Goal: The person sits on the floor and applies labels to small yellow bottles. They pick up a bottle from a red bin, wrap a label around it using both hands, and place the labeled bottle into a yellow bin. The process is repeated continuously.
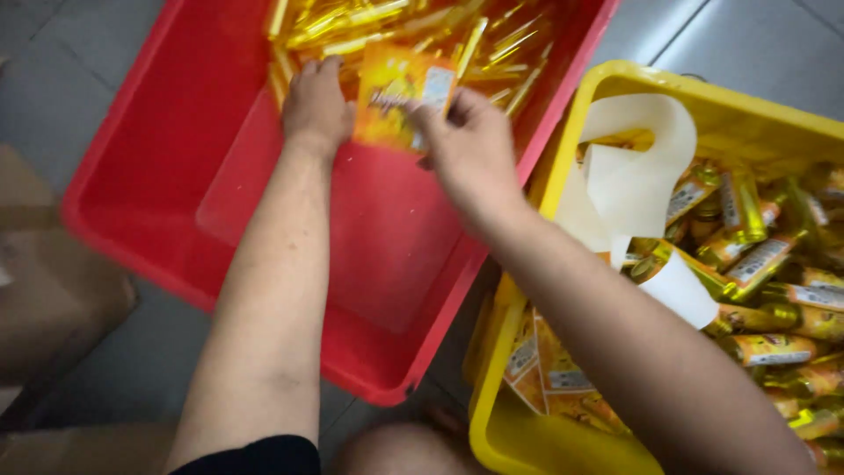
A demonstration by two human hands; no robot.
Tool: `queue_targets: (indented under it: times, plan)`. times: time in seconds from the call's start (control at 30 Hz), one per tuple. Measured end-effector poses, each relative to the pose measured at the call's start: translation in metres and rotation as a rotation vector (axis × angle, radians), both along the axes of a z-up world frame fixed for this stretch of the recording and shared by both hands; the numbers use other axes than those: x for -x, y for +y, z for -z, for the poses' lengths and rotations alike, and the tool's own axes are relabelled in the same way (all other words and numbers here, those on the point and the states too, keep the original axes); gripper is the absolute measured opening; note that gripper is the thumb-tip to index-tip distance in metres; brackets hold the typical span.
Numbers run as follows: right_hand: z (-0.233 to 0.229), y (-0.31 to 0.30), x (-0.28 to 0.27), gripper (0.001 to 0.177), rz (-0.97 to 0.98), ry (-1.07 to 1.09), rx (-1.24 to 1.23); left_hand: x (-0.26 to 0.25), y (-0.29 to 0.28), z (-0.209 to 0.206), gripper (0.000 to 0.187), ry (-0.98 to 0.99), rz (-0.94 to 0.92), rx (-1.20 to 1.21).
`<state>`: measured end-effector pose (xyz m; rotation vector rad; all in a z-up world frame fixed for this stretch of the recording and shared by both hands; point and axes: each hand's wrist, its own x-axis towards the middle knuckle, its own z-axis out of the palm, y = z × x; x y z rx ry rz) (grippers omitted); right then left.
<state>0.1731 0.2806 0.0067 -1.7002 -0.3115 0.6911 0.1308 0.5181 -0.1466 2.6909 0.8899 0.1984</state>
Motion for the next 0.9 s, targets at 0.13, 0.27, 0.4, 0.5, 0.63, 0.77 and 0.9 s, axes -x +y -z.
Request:
queue_targets:
  times: [0.13, 0.27, 0.4, 0.5, 0.63, 0.77, 0.9]
  plan:
    - [-0.002, -0.017, 0.005, 0.018, -0.041, -0.057, -0.054, -0.005, 0.003, 0.018, 0.039, 0.086, -0.028, 0.017]
    - [-0.029, -0.067, 0.011, 0.024, 0.036, -0.008, -0.192, 0.001, -0.020, -0.005, 0.052, 0.165, -0.106, 0.111]
    - [-0.050, -0.151, 0.013, 0.019, 0.112, -0.132, -0.194, 0.025, -0.132, -0.141, 0.066, -0.274, -0.141, 0.538]
    - [-0.077, -0.230, 0.031, 0.028, 0.263, -0.253, -0.105, 0.063, -0.223, -0.234, 0.063, -0.472, 0.025, 0.958]
    - [-0.086, -0.321, 0.063, 0.023, 0.418, -0.187, -0.231, 0.098, -0.313, -0.231, 0.057, -0.757, 0.171, 1.434]
    - [-0.081, -0.386, 0.094, 0.014, 0.564, -0.116, -0.551, 0.122, -0.407, -0.234, 0.052, -0.754, 0.197, 1.760]
    - [-0.063, -0.442, 0.104, 0.013, 0.529, -0.221, -0.383, 0.116, -0.472, -0.202, 0.039, -0.627, 0.203, 1.726]
